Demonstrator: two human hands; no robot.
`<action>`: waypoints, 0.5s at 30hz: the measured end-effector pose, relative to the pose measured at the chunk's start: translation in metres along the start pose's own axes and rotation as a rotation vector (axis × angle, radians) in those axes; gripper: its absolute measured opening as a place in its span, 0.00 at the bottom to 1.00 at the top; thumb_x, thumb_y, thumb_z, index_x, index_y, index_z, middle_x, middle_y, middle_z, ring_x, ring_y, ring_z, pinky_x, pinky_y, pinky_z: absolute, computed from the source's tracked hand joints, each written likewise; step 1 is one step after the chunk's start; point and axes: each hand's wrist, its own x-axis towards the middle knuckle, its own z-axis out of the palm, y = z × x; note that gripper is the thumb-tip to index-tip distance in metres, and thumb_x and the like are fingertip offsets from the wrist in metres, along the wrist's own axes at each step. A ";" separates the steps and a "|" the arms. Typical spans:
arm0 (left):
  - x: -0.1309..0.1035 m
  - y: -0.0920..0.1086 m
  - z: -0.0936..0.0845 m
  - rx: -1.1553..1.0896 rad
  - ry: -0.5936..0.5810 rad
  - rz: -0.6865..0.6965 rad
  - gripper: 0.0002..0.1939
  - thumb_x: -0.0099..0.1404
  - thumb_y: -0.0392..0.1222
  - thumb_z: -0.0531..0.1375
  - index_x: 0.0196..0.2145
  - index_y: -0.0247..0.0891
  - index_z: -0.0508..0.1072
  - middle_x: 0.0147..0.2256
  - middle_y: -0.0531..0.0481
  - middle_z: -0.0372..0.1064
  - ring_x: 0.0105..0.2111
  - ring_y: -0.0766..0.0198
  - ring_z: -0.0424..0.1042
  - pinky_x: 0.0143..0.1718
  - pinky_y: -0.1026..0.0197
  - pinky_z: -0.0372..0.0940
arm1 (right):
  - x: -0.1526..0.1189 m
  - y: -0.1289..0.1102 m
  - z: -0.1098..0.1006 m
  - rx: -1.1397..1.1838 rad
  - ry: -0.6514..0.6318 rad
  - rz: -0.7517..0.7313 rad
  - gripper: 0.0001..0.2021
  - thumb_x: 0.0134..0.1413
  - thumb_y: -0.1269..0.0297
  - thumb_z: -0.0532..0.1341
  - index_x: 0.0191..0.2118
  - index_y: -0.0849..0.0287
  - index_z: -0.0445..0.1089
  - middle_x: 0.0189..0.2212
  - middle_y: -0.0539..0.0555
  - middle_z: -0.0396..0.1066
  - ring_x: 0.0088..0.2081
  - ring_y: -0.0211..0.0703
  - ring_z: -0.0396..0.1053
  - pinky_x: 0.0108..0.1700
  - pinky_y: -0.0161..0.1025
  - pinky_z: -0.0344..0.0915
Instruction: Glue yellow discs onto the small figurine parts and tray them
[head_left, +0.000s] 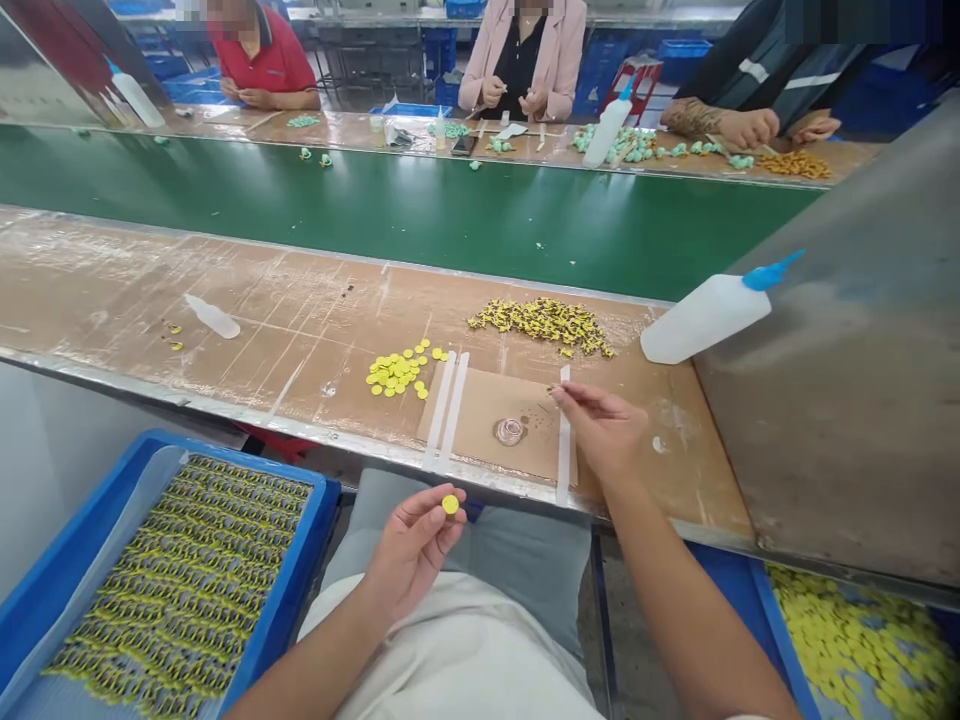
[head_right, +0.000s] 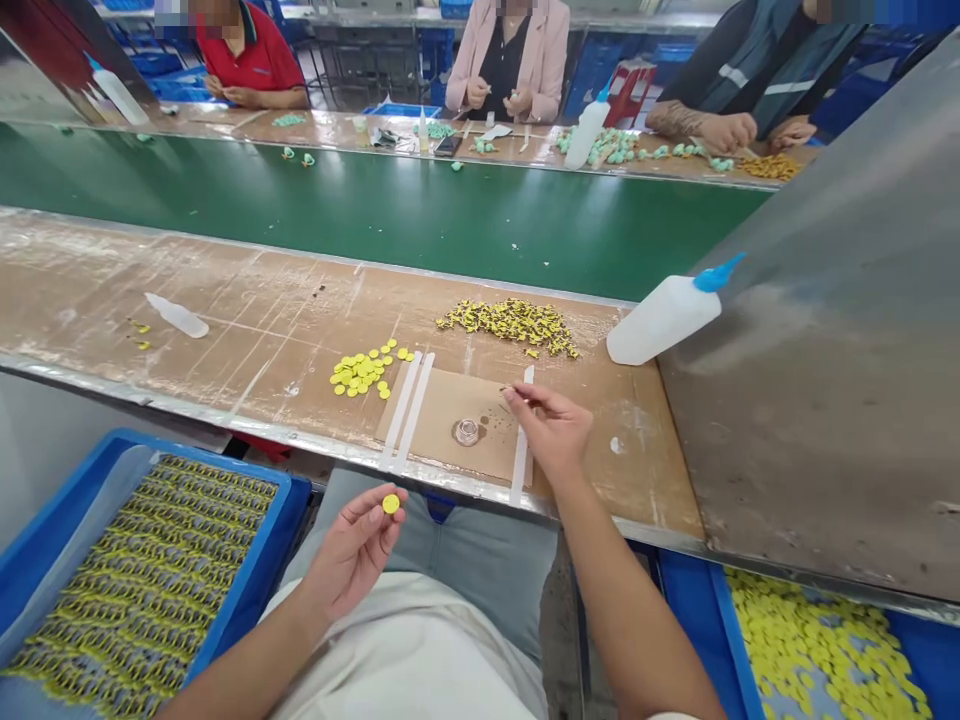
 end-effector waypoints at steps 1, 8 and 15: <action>0.002 0.000 -0.001 0.012 0.005 0.010 0.16 0.52 0.39 0.75 0.40 0.37 0.82 0.44 0.44 0.78 0.36 0.67 0.78 0.38 0.71 0.74 | -0.008 -0.003 0.004 0.005 -0.023 0.000 0.15 0.50 0.51 0.73 0.38 0.57 0.80 0.35 0.56 0.78 0.34 0.50 0.76 0.41 0.47 0.77; 0.029 0.010 0.002 0.086 0.015 0.150 0.16 0.54 0.39 0.74 0.42 0.38 0.81 0.42 0.45 0.79 0.36 0.66 0.78 0.32 0.73 0.72 | -0.027 -0.009 0.020 0.042 -0.127 -0.263 0.05 0.58 0.63 0.70 0.40 0.54 0.80 0.37 0.54 0.78 0.34 0.45 0.75 0.39 0.42 0.75; 0.079 0.017 0.021 0.180 -0.037 0.398 0.15 0.56 0.40 0.73 0.42 0.39 0.81 0.42 0.45 0.78 0.37 0.64 0.79 0.38 0.66 0.74 | -0.030 -0.003 0.023 0.040 -0.172 -0.372 0.05 0.59 0.67 0.68 0.41 0.53 0.79 0.35 0.53 0.78 0.34 0.46 0.75 0.41 0.46 0.74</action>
